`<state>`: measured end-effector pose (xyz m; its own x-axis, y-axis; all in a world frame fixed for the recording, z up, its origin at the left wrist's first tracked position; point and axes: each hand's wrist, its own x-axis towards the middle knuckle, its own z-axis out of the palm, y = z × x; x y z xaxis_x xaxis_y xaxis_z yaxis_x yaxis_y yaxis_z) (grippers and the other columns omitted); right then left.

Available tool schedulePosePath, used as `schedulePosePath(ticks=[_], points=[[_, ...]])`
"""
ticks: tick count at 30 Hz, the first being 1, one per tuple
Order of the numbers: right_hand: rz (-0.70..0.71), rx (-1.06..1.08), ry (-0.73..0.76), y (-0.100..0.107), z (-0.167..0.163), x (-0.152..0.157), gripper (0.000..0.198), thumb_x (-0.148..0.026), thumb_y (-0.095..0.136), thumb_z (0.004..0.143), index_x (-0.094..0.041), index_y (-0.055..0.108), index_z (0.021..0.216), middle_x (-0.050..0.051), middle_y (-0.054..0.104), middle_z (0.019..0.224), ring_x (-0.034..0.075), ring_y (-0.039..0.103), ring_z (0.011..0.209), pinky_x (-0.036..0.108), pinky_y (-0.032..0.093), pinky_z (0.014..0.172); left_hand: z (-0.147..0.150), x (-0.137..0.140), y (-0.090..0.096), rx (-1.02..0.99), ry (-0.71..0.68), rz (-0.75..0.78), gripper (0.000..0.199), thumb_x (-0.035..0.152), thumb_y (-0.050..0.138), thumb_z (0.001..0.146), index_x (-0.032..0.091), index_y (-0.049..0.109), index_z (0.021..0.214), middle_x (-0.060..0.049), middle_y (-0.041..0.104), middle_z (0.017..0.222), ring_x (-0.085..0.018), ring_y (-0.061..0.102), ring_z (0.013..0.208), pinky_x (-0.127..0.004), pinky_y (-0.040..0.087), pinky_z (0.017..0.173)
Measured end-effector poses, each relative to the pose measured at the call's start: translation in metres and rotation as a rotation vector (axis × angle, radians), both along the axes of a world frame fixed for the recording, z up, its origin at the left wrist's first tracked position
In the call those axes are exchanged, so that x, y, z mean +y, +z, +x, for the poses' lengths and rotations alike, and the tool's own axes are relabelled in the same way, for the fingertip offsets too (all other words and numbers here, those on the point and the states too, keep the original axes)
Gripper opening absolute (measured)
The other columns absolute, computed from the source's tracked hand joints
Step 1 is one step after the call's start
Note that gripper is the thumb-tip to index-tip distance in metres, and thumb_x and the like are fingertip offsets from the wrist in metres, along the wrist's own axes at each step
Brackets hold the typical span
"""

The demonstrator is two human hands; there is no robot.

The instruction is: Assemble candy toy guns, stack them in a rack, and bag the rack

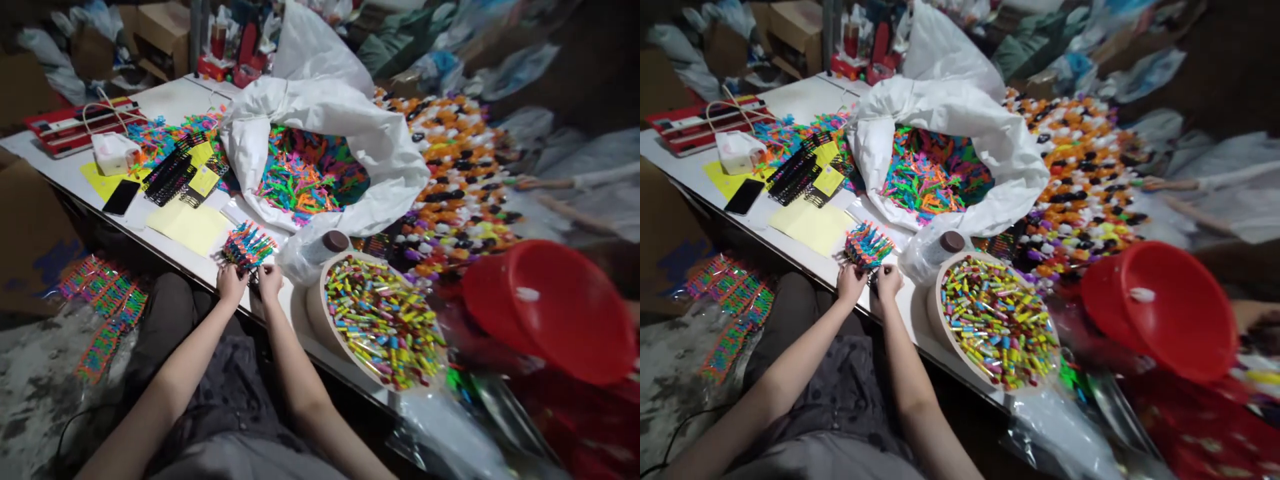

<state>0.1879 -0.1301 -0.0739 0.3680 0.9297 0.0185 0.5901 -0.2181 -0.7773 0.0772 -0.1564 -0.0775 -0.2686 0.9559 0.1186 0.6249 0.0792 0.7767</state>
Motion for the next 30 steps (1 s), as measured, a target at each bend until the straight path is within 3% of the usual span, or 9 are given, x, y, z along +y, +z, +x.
schedulePosePath(ticks=[5, 8, 12, 16, 25, 30], points=[[0.032, -0.130, 0.071, -0.007, -0.018, -0.041, 0.034, -0.037, 0.049, 0.075, -0.018, 0.067, 0.097, 0.012, 0.066, 0.096, 0.030, 0.051, 0.101, 0.045, 0.030, 0.094, -0.033, 0.010, 0.000, 0.013, -0.003, 0.107, 0.027, 0.018, 0.057, 0.075, 0.016, 0.053, 0.102, -0.012, 0.061, 0.107, -0.025, 0.056, 0.107, -0.039, 0.042, 0.098], [0.040, -0.143, 0.116, -0.010, -0.031, -0.040, 0.031, -0.041, 0.054, 0.074, -0.018, 0.066, 0.090, 0.012, 0.065, 0.090, 0.029, 0.050, 0.097, 0.044, 0.031, 0.092, -0.055, 0.029, -0.001, 0.006, -0.055, 0.149, 0.042, 0.021, 0.051, 0.080, 0.013, 0.047, 0.122, -0.016, 0.052, 0.127, -0.025, 0.048, 0.122, -0.039, 0.038, 0.105], [0.057, -0.111, 0.053, -0.016, -0.040, -0.034, 0.026, -0.042, 0.054, 0.075, -0.019, 0.064, 0.082, 0.011, 0.064, 0.086, 0.027, 0.050, 0.092, 0.042, 0.032, 0.090, -0.060, 0.046, -0.008, 0.071, -0.243, 0.063, 0.054, 0.020, 0.045, 0.083, 0.010, 0.037, 0.136, -0.017, 0.046, 0.139, -0.025, 0.038, 0.133, -0.042, 0.025, 0.115], [0.091, -0.102, 0.012, -0.021, -0.041, -0.036, 0.027, -0.044, 0.052, 0.077, -0.018, 0.061, 0.078, 0.011, 0.062, 0.085, 0.027, 0.050, 0.092, 0.041, 0.032, 0.089, -0.055, 0.046, -0.013, 0.142, -0.310, -0.010, 0.065, 0.021, 0.052, 0.079, 0.010, 0.033, 0.141, -0.017, 0.046, 0.140, -0.027, 0.035, 0.136, -0.045, 0.015, 0.119], [0.084, -0.165, 0.015, -0.025, -0.039, -0.031, 0.019, -0.038, 0.054, 0.073, -0.019, 0.057, 0.072, 0.010, 0.062, 0.080, 0.026, 0.052, 0.087, 0.042, 0.033, 0.090, -0.055, 0.043, -0.013, 0.137, -0.315, -0.033, 0.065, 0.020, 0.053, 0.077, 0.008, 0.038, 0.139, -0.018, 0.050, 0.136, -0.028, 0.036, 0.136, -0.043, 0.014, 0.119], [0.076, -0.145, 0.034, -0.026, -0.040, -0.026, 0.022, -0.036, 0.054, 0.073, -0.017, 0.062, 0.079, 0.009, 0.066, 0.081, 0.023, 0.056, 0.078, 0.039, 0.035, 0.088, -0.053, 0.046, -0.016, 0.122, -0.300, 0.000, 0.066, 0.020, 0.057, 0.075, 0.010, 0.038, 0.138, -0.016, 0.050, 0.136, -0.028, 0.036, 0.135, -0.044, 0.015, 0.119]])
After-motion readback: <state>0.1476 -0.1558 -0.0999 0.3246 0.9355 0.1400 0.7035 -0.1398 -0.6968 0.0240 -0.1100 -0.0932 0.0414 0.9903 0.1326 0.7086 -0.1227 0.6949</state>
